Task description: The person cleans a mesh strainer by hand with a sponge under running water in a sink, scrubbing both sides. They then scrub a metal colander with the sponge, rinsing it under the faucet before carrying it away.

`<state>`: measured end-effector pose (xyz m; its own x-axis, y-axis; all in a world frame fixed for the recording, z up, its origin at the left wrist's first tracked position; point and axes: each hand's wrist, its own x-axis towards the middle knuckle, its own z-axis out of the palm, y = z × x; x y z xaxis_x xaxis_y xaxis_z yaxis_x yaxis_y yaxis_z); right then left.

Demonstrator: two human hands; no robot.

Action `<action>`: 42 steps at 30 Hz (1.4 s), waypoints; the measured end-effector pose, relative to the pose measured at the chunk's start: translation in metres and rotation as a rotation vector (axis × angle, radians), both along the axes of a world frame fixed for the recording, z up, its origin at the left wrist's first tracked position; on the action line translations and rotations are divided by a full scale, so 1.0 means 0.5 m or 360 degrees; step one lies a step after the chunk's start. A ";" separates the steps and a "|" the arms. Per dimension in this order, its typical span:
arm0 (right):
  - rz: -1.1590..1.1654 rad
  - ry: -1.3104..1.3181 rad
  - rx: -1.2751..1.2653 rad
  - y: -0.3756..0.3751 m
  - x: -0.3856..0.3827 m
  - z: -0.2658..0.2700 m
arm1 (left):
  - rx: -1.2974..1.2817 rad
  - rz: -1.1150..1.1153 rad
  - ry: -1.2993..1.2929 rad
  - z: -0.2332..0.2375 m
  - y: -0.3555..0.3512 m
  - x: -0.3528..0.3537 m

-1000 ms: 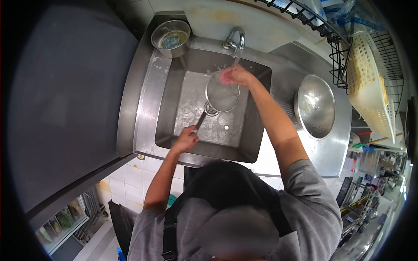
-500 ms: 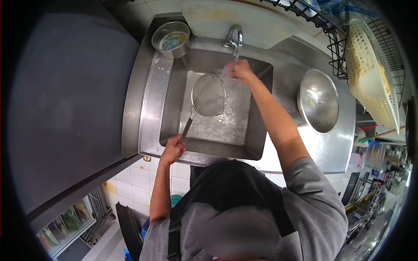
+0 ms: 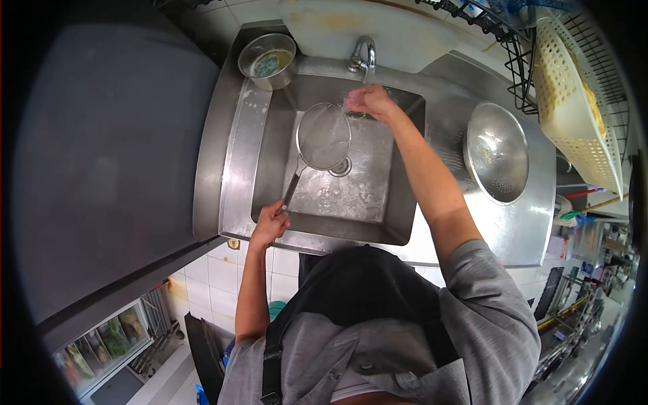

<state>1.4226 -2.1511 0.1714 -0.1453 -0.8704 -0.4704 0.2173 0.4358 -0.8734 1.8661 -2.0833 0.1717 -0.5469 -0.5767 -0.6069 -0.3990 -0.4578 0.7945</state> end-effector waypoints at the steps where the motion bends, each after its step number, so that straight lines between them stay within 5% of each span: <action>1: 0.0000 0.0120 0.0031 -0.002 -0.001 0.003 | 0.0009 0.0005 0.0019 -0.002 -0.001 -0.005; 7: 0.0341 -0.0050 -0.0079 -0.006 -0.005 0.027 | 0.0033 -0.0040 0.0056 0.000 0.002 -0.072; 10: 0.0038 -0.0076 -0.0069 -0.014 0.013 0.009 | 0.0074 -0.0118 0.0059 -0.017 -0.002 -0.105; 13: 0.0230 0.0038 -0.0015 -0.013 -0.011 -0.009 | 0.0099 -0.0133 0.0052 -0.016 -0.007 -0.127; 18: -0.0285 0.0104 -0.0007 0.003 -0.026 0.023 | -0.0013 0.0038 -0.0058 -0.013 -0.008 -0.131; 21: -0.0304 0.0131 -0.0041 0.006 -0.040 0.004 | -0.1051 -0.0358 -0.0400 -0.130 0.010 -0.154; 25: -0.0312 -0.0009 -0.0113 -0.010 -0.012 -0.011 | -0.1005 -0.0979 -0.0619 -0.122 0.139 -0.281; 29: -0.0336 -0.0184 -0.0153 -0.003 -0.015 -0.007 | -0.0973 -0.1094 -0.0692 -0.150 0.146 -0.259; 31: -0.0425 -0.0137 -0.0182 0.001 -0.030 -0.021 | -0.1106 -0.1087 -0.0810 -0.069 0.114 -0.233; 34: 0.0369 -0.0152 0.0006 0.018 -0.040 0.000 | -0.1458 -0.1082 -0.0926 -0.063 0.096 -0.188; 37: -0.0316 -0.0149 -0.0185 -0.010 -0.048 -0.041 | -0.1692 -0.1025 -0.1053 -0.067 0.064 -0.157; 40: 0.0502 0.0022 0.0112 0.004 -0.026 -0.008 | -0.1766 -0.0957 -0.1065 -0.057 0.038 -0.135; 42: 0.0031 0.0090 0.0037 -0.001 -0.021 -0.005 | -0.1835 -0.0873 -0.1004 -0.063 0.028 -0.130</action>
<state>1.4119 -2.1516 0.1691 -0.1554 -0.8623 -0.4820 0.1590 0.4598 -0.8737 1.8010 -2.0693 0.1403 -0.6776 -0.7148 -0.1731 -0.7331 0.6380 0.2356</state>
